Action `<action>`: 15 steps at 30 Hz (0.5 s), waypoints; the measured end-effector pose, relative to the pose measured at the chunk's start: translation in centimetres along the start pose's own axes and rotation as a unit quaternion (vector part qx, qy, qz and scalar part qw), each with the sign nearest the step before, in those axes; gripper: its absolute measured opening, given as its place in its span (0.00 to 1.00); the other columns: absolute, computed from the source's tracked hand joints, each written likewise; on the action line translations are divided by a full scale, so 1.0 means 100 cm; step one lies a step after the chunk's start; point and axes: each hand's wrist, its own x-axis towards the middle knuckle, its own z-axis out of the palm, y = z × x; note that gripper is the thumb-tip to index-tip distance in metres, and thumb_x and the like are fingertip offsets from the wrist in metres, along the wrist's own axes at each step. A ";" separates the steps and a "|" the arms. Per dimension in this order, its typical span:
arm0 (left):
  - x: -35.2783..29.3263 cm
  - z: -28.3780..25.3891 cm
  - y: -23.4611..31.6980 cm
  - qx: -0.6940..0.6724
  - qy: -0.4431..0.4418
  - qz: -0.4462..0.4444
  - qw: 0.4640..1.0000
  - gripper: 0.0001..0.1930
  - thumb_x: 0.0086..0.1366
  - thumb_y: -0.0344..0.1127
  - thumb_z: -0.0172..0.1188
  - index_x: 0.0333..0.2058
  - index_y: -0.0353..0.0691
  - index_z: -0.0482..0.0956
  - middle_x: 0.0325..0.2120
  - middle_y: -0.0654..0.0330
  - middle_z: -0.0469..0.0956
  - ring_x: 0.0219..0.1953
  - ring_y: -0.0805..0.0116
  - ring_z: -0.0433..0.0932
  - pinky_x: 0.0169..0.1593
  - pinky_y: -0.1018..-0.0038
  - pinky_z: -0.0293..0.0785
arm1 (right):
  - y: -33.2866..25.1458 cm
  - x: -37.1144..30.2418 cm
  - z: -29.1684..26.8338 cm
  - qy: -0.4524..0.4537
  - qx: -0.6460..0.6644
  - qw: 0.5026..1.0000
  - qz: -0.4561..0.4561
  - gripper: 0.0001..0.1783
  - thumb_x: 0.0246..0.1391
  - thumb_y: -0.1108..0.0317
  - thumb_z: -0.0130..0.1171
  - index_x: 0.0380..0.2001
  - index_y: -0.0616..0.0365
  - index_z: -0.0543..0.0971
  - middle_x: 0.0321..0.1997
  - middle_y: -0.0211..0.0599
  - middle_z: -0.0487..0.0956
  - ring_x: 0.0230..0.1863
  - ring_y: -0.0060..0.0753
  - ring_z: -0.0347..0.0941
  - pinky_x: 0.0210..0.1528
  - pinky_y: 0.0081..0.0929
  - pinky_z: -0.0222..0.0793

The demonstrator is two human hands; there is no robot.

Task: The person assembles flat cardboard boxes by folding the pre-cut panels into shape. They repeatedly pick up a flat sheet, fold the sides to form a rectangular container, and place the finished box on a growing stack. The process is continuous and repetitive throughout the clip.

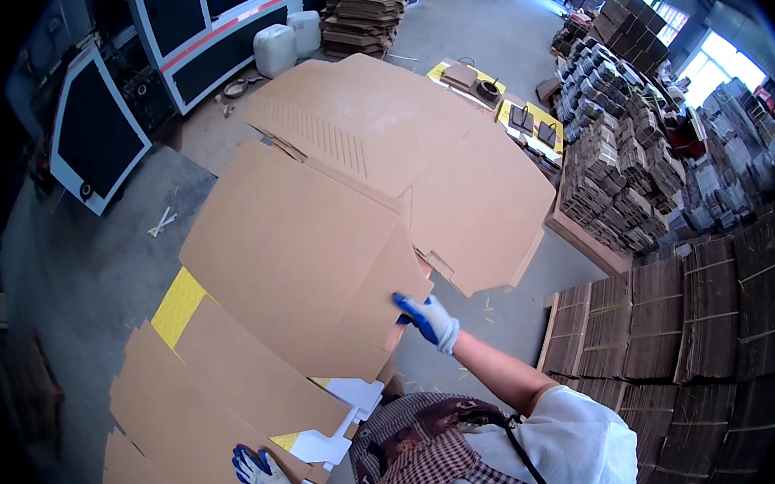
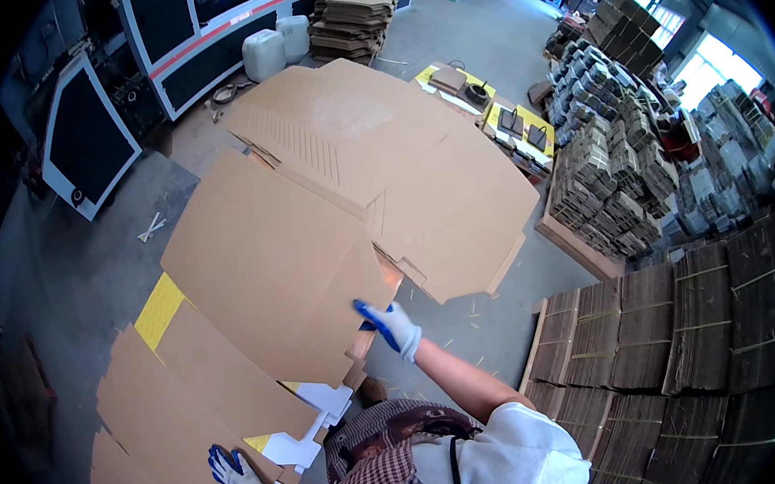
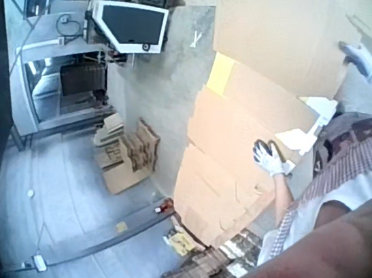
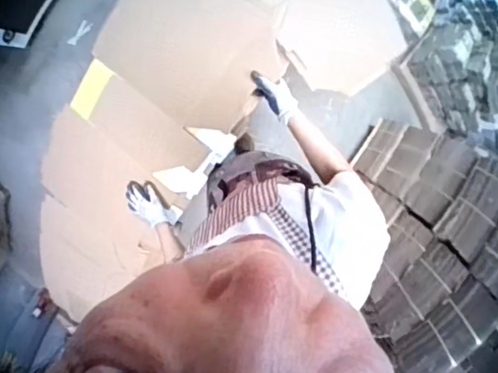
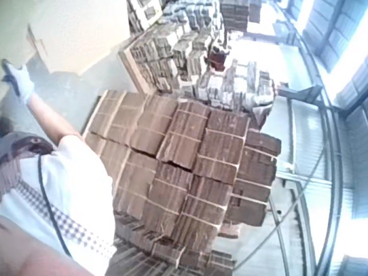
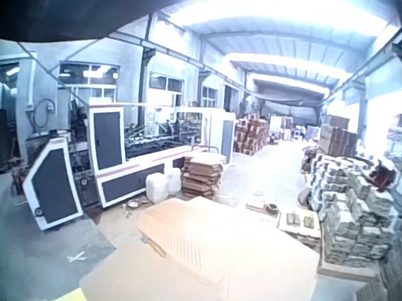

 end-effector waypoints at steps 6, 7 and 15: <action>0.011 -0.019 0.027 0.010 0.010 -0.004 1.000 0.30 0.69 0.47 0.51 0.65 0.40 0.62 0.64 0.51 0.64 0.67 0.49 0.58 0.68 0.56 0.51 | -0.047 -0.017 0.028 -0.085 -0.028 0.992 -0.092 0.19 0.64 0.60 0.57 0.51 0.63 0.75 0.43 0.30 0.80 0.39 0.21 0.76 0.38 0.22 0.75; 0.013 -0.024 0.039 0.002 0.018 0.013 1.000 0.29 0.69 0.46 0.51 0.65 0.40 0.63 0.64 0.51 0.64 0.67 0.48 0.58 0.68 0.56 0.51 | -0.065 -0.019 0.028 -0.061 -0.010 0.991 -0.116 0.19 0.64 0.61 0.57 0.51 0.63 0.75 0.43 0.30 0.80 0.39 0.20 0.75 0.38 0.22 0.74; 0.009 -0.055 0.167 -0.056 -0.022 0.176 0.983 0.34 0.62 0.45 0.56 0.67 0.47 0.62 0.68 0.52 0.56 0.71 0.47 0.49 0.72 0.47 0.36 | -0.208 -0.043 0.019 -0.083 -0.357 0.916 -0.163 0.21 0.59 0.61 0.61 0.53 0.58 0.77 0.41 0.40 0.83 0.38 0.20 0.77 0.39 0.22 0.73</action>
